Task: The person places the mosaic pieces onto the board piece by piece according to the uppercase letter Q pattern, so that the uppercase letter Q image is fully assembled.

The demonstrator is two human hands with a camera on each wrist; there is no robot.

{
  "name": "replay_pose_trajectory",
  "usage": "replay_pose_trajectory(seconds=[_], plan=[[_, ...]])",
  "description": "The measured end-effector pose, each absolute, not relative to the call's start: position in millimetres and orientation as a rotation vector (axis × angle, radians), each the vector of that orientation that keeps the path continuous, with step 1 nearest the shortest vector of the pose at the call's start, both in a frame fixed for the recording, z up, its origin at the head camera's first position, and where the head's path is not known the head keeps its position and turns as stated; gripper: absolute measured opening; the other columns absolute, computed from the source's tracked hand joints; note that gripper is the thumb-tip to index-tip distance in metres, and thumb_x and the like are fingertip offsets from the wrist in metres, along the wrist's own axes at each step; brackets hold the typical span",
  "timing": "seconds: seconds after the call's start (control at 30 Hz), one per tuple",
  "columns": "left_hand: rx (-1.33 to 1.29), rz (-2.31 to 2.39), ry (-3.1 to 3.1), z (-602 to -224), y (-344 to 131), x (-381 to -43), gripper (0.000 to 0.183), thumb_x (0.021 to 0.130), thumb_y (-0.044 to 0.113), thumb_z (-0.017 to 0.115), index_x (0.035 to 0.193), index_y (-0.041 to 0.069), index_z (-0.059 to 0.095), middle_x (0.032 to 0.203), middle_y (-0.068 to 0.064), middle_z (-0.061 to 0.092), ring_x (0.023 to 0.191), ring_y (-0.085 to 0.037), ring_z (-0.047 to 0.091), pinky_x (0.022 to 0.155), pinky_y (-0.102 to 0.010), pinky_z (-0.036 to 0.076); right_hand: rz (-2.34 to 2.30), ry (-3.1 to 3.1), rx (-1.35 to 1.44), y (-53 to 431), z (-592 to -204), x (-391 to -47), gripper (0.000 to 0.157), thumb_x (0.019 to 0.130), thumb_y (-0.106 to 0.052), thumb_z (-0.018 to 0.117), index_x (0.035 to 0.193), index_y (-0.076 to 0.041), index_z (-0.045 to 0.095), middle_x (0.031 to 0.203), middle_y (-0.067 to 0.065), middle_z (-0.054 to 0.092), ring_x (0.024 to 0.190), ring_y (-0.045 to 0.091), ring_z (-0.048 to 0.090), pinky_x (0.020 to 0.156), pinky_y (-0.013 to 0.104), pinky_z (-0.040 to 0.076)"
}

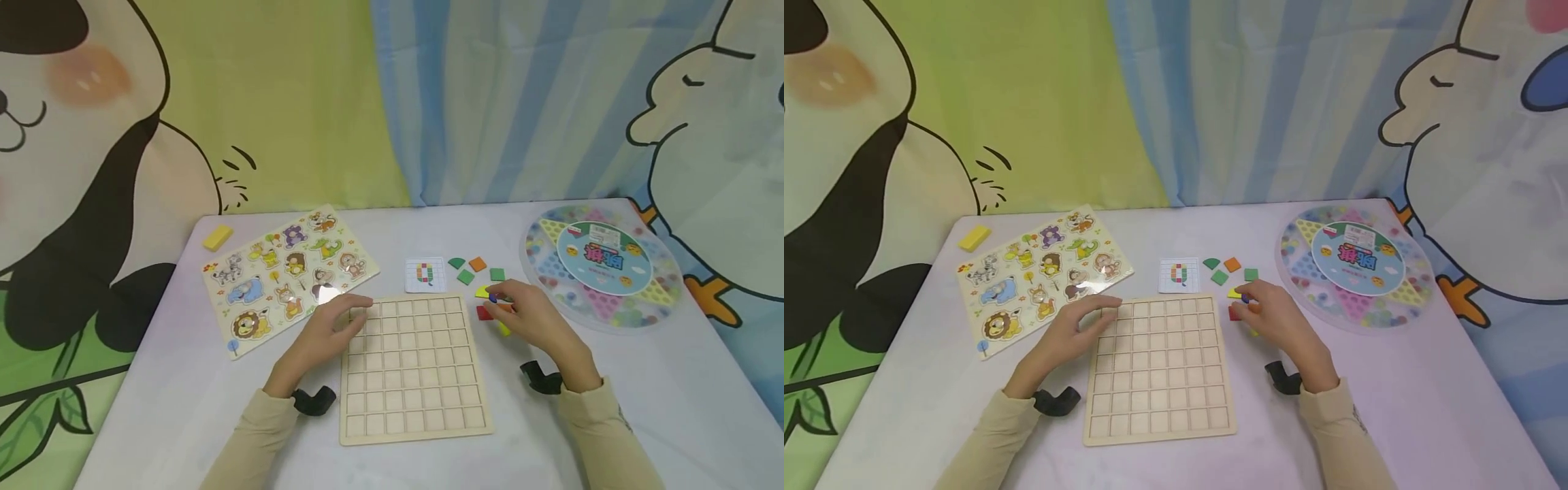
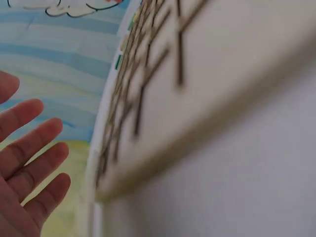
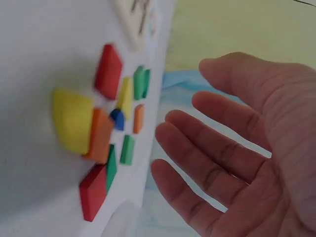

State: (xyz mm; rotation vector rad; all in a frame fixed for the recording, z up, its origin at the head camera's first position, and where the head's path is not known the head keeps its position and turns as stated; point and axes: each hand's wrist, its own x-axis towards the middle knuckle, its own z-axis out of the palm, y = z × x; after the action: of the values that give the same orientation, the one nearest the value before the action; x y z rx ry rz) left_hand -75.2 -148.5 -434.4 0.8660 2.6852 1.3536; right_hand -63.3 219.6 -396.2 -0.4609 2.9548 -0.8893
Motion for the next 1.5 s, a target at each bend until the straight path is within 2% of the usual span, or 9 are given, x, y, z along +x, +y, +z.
replay_pose_trajectory(seconds=[0.13,0.23,0.43,0.6,0.73,0.97,1.17,1.5], plan=[[0.773,1.398,2.619,-455.1,-164.4,-77.7,0.036,0.094,0.02,0.065,0.128,0.009,0.061,0.143,-0.006,0.053,0.139,-0.028,0.041,0.116,-0.051,0.029,-0.832,3.01,-0.483,223.5,-403.0,-73.8,0.028,0.089,-0.012,0.07,0.111,0.004,0.068,0.103,0.019,0.068,0.089,0.033,0.066,0.076,0.047,0.057],[0.743,1.383,2.587,-461.8,-171.7,-79.7,0.045,0.091,0.023,0.068,0.133,0.012,0.057,0.151,-0.006,0.043,0.144,-0.031,0.031,0.117,-0.057,0.023,-0.781,3.025,-0.485,224.5,-404.1,-81.6,0.026,0.088,-0.012,0.07,0.11,0.003,0.069,0.099,0.018,0.066,0.088,0.032,0.064,0.075,0.047,0.055],[0.783,1.255,2.552,-461.1,-177.9,-81.2,0.061,0.085,0.021,0.072,0.142,0.015,0.05,0.157,-0.006,0.033,0.147,-0.033,0.022,0.116,-0.061,0.02,-0.693,2.979,-0.46,221.8,-408.7,-90.5,0.029,0.088,-0.014,0.071,0.113,0.002,0.067,0.103,0.017,0.064,0.095,0.035,0.061,0.082,0.05,0.053],[0.776,1.145,2.513,-461.9,-185.6,-79.2,0.068,0.085,0.01,0.071,0.146,0.018,0.043,0.159,-0.004,0.028,0.149,-0.029,0.02,0.119,-0.056,0.02,-0.661,2.924,-0.429,218.8,-417.6,-94.1,0.03,0.088,-0.014,0.07,0.114,0.002,0.067,0.109,0.018,0.064,0.1,0.034,0.059,0.09,0.051,0.051],[0.744,1.187,2.476,-460.9,-191.7,-78.1,0.066,0.086,0.004,0.07,0.145,0.019,0.045,0.159,-0.001,0.031,0.15,-0.025,0.019,0.12,-0.053,0.02,-0.648,2.902,-0.43,216.8,-424.3,-96.2,0.029,0.089,-0.011,0.07,0.115,0.002,0.067,0.116,0.019,0.063,0.106,0.036,0.057,0.096,0.053,0.049],[0.726,1.227,2.529,-464.4,-194.2,-82.7,0.061,0.083,0.009,0.075,0.138,0.02,0.053,0.153,0.003,0.041,0.147,-0.023,0.026,0.119,-0.05,0.023,-0.637,2.912,-0.454,216.2,-426.1,-100.6,0.026,0.089,-0.006,0.068,0.114,0.001,0.067,0.114,0.018,0.062,0.104,0.034,0.056,0.096,0.053,0.048],[0.639,1.266,2.548,-469.1,-193.3,-87.1,0.059,0.08,0.013,0.078,0.135,0.022,0.057,0.15,0.007,0.045,0.147,-0.018,0.028,0.12,-0.047,0.022,-0.616,2.912,-0.413,215.5,-423.2,-103.4,0.026,0.089,-0.009,0.069,0.114,0.0,0.068,0.118,0.019,0.062,0.111,0.036,0.055,0.1,0.054,0.046],[0.641,1.229,2.543,-468.1,-189.9,-92.2,0.059,0.082,0.013,0.077,0.136,0.023,0.056,0.154,0.006,0.04,0.146,-0.02,0.029,0.119,-0.05,0.023,-0.658,2.998,-0.552,210.2,-422.0,-98.9,0.029,0.084,-0.011,0.074,0.11,0.002,0.068,0.1,0.014,0.066,0.094,0.031,0.06,0.084,0.048,0.052]])
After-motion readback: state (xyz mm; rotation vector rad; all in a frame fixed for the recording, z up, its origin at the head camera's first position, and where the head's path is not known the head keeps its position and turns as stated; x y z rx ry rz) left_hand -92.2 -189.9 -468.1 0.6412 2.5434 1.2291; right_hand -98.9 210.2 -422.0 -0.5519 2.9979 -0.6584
